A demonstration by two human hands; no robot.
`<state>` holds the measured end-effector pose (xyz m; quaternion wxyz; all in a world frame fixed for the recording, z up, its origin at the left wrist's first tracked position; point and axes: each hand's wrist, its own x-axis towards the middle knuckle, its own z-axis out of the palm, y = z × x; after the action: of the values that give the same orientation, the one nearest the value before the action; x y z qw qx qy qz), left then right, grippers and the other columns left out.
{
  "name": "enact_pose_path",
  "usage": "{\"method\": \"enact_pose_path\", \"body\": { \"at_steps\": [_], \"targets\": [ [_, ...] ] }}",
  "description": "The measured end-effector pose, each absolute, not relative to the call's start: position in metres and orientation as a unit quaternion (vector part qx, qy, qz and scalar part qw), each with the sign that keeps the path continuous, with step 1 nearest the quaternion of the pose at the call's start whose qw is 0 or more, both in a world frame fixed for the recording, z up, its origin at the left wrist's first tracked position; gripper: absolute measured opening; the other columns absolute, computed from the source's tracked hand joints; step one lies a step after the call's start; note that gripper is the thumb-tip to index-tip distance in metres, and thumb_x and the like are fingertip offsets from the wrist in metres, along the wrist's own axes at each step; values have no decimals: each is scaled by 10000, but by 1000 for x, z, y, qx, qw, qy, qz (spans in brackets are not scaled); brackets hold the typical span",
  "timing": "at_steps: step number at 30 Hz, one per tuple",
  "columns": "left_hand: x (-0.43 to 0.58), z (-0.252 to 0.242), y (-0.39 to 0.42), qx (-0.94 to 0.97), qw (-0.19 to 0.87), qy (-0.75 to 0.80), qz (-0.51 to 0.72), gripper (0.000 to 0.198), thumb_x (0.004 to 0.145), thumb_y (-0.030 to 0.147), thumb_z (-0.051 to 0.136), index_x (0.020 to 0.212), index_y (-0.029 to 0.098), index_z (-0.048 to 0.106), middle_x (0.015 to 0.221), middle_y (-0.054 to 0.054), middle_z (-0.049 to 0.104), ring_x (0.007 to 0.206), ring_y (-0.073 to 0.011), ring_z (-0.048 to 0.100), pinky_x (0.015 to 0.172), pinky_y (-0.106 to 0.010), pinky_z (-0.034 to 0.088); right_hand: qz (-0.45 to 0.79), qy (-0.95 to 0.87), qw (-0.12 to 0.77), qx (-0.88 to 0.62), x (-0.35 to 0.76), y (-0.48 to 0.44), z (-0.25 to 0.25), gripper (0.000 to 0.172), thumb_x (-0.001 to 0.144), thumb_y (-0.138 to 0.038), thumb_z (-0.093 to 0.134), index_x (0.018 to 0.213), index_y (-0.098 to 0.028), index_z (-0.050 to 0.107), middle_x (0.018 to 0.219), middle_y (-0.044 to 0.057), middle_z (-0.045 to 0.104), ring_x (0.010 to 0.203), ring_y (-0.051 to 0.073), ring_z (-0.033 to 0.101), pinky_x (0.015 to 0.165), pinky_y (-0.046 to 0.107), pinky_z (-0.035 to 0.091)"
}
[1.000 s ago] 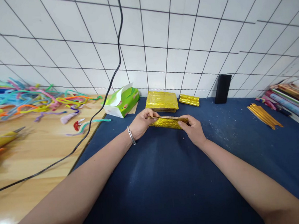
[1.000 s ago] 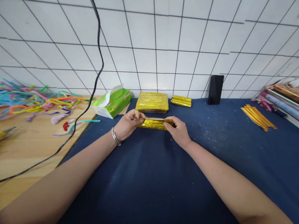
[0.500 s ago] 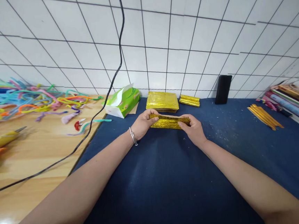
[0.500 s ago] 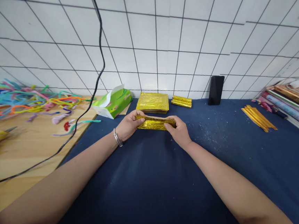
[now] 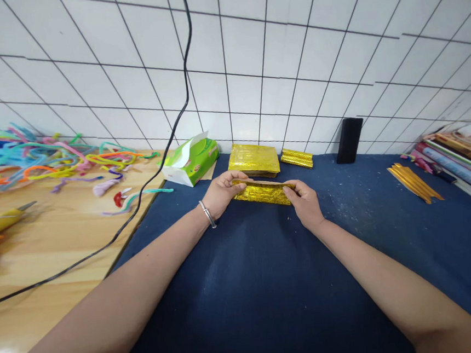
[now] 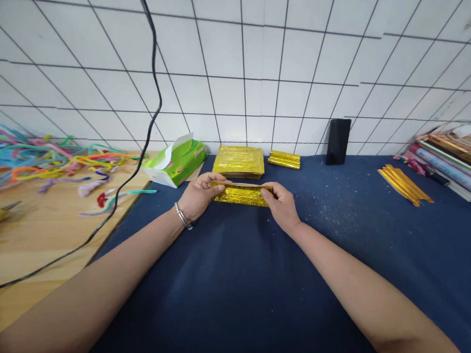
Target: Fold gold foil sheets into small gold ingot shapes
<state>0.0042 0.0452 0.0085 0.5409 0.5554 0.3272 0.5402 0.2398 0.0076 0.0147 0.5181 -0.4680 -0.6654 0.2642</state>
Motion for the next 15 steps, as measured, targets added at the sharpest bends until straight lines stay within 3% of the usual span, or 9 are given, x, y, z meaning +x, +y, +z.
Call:
{"method": "enact_pose_path", "body": {
  "at_steps": [15],
  "targets": [
    [3, 7, 45, 565, 532, 335, 534, 327, 698, 290, 717, 977, 162, 605, 887, -32, 637, 732, -116, 581, 684, -242, 454, 276, -678, 496, -468, 242, 8, 15, 205, 859, -308, 448, 927, -204, 611, 834, -1, 596, 794, 156, 525, 740, 268, 401]
  ]
}}
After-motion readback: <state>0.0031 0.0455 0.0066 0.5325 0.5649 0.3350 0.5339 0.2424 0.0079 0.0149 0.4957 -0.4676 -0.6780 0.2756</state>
